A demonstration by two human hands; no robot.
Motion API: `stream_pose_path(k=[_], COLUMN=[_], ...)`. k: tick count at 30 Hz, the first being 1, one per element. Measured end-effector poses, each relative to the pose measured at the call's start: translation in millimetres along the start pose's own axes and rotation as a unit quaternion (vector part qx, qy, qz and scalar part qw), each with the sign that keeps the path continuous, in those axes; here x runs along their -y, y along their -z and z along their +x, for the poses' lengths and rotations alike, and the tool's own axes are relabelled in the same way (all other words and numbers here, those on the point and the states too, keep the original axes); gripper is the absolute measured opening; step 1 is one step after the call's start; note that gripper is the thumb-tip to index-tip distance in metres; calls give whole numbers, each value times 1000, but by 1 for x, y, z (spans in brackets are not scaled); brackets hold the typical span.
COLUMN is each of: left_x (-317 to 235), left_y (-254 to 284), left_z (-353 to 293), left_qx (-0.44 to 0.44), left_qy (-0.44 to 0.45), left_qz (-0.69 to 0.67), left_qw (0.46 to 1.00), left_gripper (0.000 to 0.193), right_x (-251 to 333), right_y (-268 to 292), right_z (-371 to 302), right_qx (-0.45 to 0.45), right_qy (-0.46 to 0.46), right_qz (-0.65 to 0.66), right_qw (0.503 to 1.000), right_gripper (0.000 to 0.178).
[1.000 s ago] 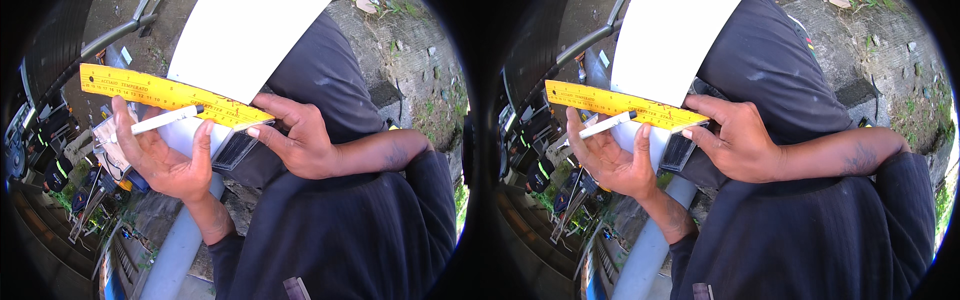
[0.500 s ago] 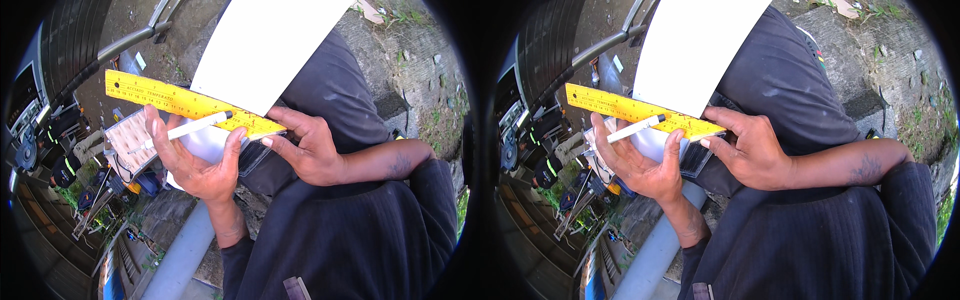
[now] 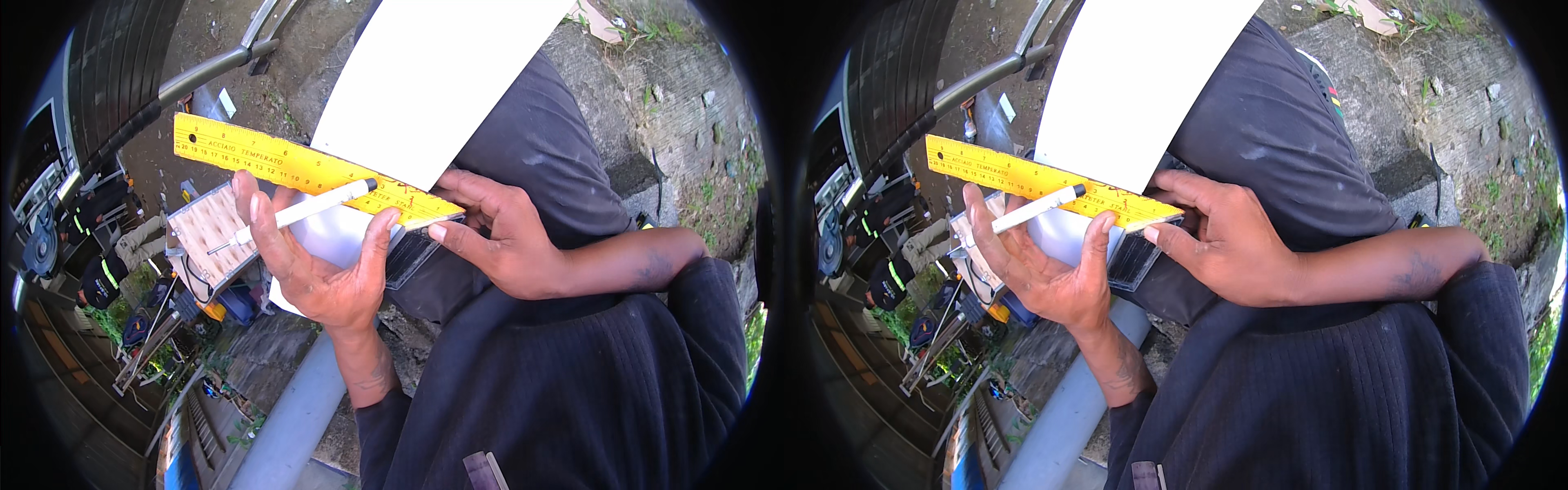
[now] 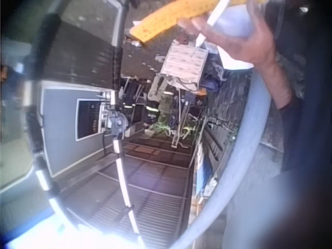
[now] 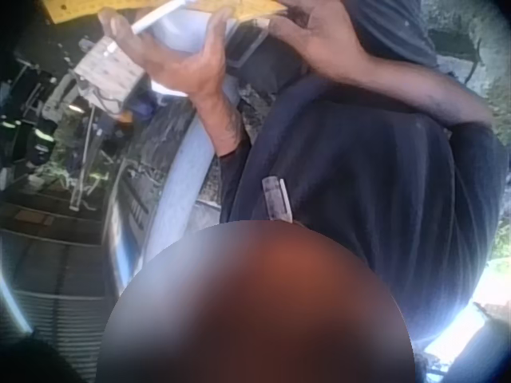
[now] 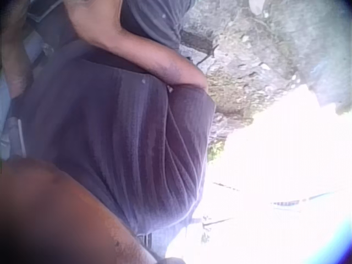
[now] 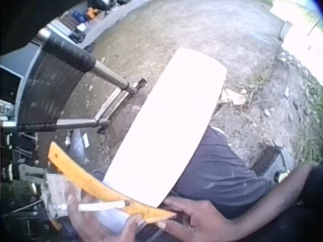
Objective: The person picks up a white rectangular panel and a yellow set square, then sits on concrete steps. Using a tape measure and marker, they measure and mark the panel lengthwise, then use the set square to draw perpendicular lines across the panel.
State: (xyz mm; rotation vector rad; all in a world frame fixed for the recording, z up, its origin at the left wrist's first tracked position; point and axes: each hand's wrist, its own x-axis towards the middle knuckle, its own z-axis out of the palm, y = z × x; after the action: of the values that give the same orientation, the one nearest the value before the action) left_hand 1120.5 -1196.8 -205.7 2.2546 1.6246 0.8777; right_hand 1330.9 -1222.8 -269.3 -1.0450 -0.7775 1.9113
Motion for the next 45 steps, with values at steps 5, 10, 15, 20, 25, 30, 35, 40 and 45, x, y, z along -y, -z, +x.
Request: stream_pose_path(k=[5, 10, 15, 20, 25, 30, 35, 40, 45], left_x=[5, 5, 0, 2, 0, -5, 4, 6, 3], left_y=[-1, -3, -9, -6, -5, -3, -5, -5, -4], left_z=[-1, -2, -1, 1, 3, 1, 2, 5, 8], left_qx=[-15, -27, -59, -67, -62, -47, -55, -55, -57], left_qy=[-1, 12, 51, -18, -16, 10, -34, -45, -49], left_qz=[-4, 7, -79, 19, 38, 47, -3, 9, 13], left_qw=[1000, 1000, 994, 997, 997, 998, 998, 997, 997], left_gripper=[121, 118, 106, 106, 109, 119, 121, 99, 90], right_x=[66, 107, 117, 119, 115, 121, 151, 149, 124], right_y=[29, 38, -8, -33, -38, -34, 13, 59, 76], right_z=[-20, 24, 70, 80, 85, 82, 55, 45, 46], right_qx=[-27, 32, 110, 136, 139, 150, 134, 283, 301], right_qy=[141, 484, 480, 442, 417, 390, 275, 230, 247], right_qz=[-228, -318, -463, -556, -541, -489, -421, -260, -91], right_qw=[963, 814, 737, 691, 717, 766, 854, 894, 917], right_gripper=[51, 39, 32, 25, 24, 30, 35, 21, 34])
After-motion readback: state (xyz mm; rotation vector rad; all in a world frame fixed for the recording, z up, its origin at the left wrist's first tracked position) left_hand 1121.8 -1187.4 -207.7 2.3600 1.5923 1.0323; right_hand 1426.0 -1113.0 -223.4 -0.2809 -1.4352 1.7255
